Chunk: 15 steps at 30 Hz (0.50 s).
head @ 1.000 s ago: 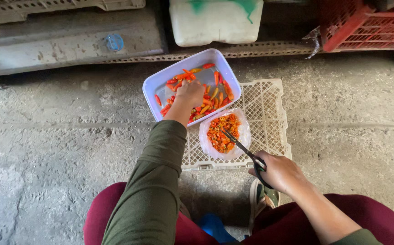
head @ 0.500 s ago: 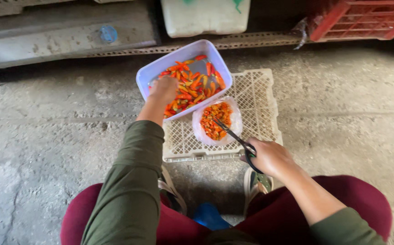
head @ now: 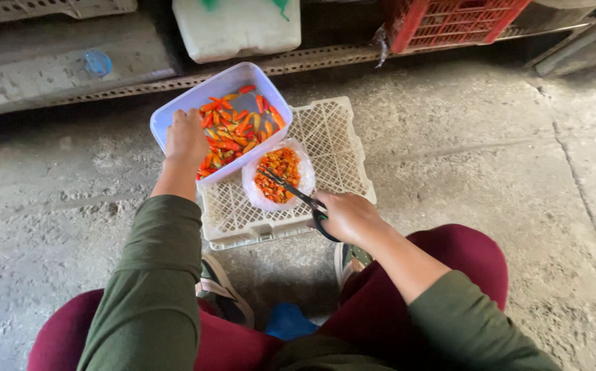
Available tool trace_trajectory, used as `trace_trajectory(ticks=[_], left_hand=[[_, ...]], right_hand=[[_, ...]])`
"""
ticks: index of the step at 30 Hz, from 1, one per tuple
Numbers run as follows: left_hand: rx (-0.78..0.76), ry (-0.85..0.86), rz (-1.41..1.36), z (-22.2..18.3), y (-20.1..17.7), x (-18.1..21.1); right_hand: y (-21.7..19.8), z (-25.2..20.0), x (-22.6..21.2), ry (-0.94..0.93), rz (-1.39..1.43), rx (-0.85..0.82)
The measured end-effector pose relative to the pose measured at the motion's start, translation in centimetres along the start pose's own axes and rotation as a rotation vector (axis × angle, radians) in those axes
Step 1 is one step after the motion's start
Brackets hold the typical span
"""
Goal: The person sits on the floor and uses scissors to cut small red and orange chili peppers into pieces, placing the cut pieces into a small white container. The person repeatedly picks peppers from a larger container and cuts them one by one.
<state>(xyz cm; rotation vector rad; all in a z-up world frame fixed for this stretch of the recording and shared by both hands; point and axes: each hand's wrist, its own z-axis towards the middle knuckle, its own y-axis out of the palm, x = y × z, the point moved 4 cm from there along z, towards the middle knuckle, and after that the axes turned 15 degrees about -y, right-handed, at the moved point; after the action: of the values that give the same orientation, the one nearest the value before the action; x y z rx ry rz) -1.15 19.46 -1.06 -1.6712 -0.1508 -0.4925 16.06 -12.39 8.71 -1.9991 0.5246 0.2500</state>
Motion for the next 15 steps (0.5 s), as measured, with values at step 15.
trace_trajectory(ticks=[15], left_hand=[[-0.296, -0.754, -1.557, 2.1, 1.0, -5.1]], right_hand=[[-0.7, -3.2, -0.8, -0.081, 0.046, 0.172]])
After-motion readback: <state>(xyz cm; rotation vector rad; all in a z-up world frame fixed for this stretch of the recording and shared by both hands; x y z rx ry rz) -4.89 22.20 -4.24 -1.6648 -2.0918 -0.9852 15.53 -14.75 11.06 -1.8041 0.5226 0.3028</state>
